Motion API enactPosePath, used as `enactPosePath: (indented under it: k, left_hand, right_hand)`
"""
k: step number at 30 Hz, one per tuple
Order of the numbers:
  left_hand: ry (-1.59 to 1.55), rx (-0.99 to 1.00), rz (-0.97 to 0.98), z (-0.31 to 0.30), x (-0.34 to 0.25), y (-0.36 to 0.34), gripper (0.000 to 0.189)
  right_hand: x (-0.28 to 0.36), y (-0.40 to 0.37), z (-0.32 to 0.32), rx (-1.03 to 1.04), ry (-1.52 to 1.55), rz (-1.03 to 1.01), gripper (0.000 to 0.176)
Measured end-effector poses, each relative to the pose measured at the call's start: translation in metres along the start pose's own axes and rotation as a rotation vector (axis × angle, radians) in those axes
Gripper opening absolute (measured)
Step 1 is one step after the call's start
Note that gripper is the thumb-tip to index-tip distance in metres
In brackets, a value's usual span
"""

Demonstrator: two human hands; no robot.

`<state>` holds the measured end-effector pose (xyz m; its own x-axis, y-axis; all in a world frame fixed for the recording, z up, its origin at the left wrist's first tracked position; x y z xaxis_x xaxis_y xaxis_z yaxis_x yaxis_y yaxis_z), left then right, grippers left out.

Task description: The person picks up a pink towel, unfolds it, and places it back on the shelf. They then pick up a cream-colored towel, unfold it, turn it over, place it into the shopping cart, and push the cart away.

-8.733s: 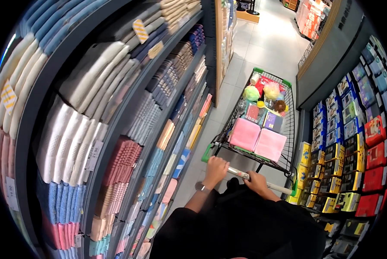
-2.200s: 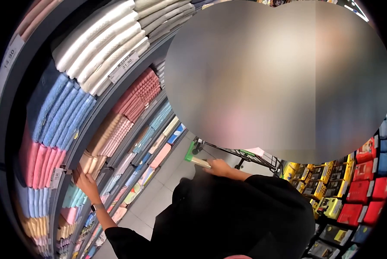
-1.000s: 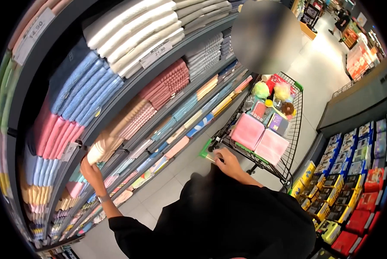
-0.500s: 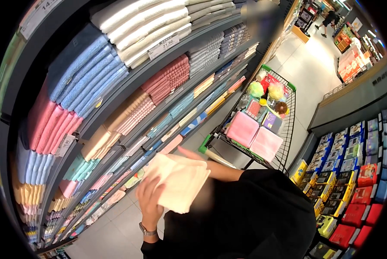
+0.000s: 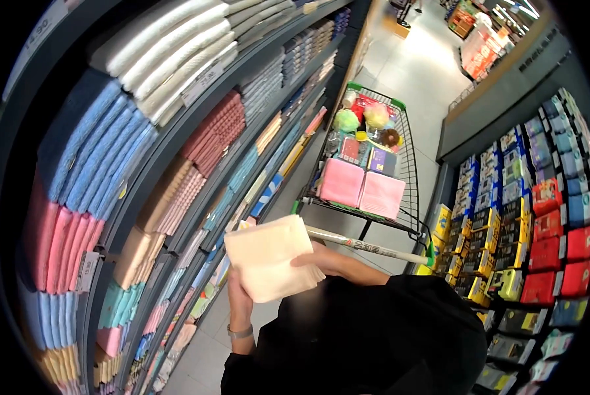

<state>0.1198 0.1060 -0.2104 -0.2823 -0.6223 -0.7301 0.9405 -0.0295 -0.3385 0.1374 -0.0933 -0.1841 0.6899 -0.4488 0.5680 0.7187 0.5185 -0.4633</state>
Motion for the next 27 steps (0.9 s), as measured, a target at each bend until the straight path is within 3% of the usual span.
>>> enactPosePath:
  k: [2, 10, 16, 23, 27]
  left_hand:
    - [0.339, 0.013, 0.007, 0.019, -0.001, -0.007, 0.050]
    - [0.413, 0.002, 0.090, 0.071, 0.005, -0.027, 0.052]
    - [0.561, 0.103, 0.192, 0.136, 0.041, -0.037, 0.055]
    - [0.566, -0.121, 0.211, 0.180, 0.107, -0.046, 0.054]
    - [0.526, -0.226, 0.196, 0.191, 0.134, -0.071, 0.047]
  right_hand:
    - [-0.001, -0.010, -0.009, -0.010, -0.061, 0.017, 0.070]
    - [0.039, -0.050, -0.022, 0.061, 0.032, -0.111, 0.067]
    - [0.063, -0.084, -0.083, 0.023, -0.091, -0.099, 0.054]
    - [0.092, -0.147, -0.128, 0.119, -0.403, 0.064, 0.046]
    - [0.092, -0.157, -0.141, 0.226, -0.219, -0.003, 0.048]
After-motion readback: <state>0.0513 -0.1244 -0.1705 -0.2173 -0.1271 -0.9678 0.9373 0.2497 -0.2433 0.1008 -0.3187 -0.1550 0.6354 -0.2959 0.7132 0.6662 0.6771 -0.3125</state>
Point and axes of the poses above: each hand's wrist, its own y-axis towards the middle knuckle, its own z-axis out of the palm, x = y × z, the point moved 8 cm from there along y, towards the middle knuckle, and after that the axes turned 8 degrees about y, right-handed, at the moved point
